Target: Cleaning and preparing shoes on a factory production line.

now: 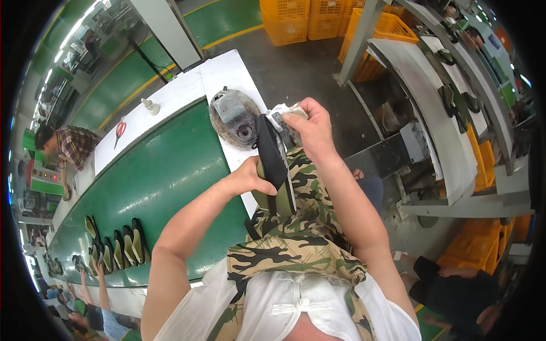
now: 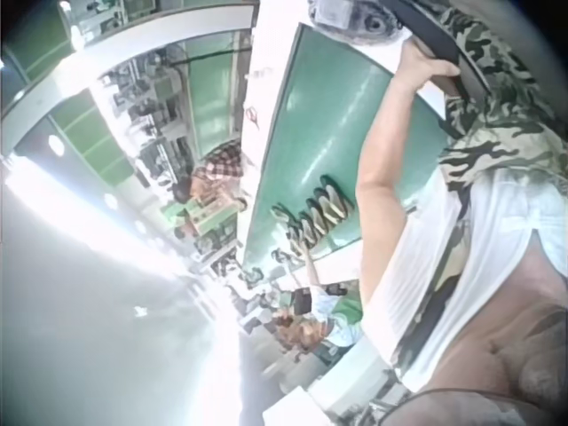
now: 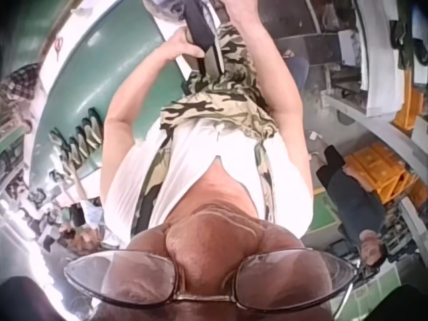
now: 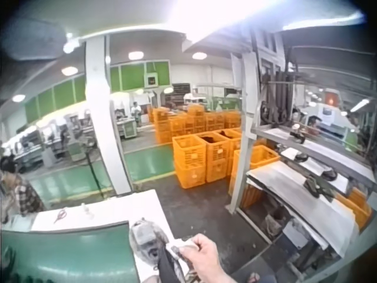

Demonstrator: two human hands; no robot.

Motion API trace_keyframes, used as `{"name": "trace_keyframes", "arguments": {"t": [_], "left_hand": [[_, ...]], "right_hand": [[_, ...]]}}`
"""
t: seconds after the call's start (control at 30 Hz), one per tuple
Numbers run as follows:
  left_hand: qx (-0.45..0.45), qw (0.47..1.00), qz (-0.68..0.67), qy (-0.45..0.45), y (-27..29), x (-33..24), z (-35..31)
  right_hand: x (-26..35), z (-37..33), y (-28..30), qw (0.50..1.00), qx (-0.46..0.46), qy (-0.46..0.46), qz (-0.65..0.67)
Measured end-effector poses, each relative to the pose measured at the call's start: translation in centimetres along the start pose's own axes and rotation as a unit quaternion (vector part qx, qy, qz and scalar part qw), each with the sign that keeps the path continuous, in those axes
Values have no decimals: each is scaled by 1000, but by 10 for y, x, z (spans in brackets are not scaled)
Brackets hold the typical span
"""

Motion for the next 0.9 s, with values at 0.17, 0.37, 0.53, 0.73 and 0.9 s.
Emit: {"name": "trace_keyframes", "arguments": {"t": [0.17,0.37,0.53,0.73,0.9], "left_hand": [[37,997,-61,36,4,2,1],[100,989,-98,44,-3,-3,6],[94,974,-184,94,-10,-5,10],[65,964,-233,109,-13,4,16],[13,962,-264,77,-14,15,21]], "right_hand": [[-8,6,16,997,60,17,-44],[-4,17,19,998,31,48,-23],[-8,4,29,991,62,97,-66],[-15,-21,51,991,97,39,-88],[-16,-43,69,988,145,-31,-40]]}}
Point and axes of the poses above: each hand's wrist, its own z-axis towards the middle knuckle, its own y-axis out of the back of the hand, x = y × z, the point moved 1 cm from there along z, towards the middle knuckle, and after that the axes turned 11 degrees about -x, right-handed, at the moved point
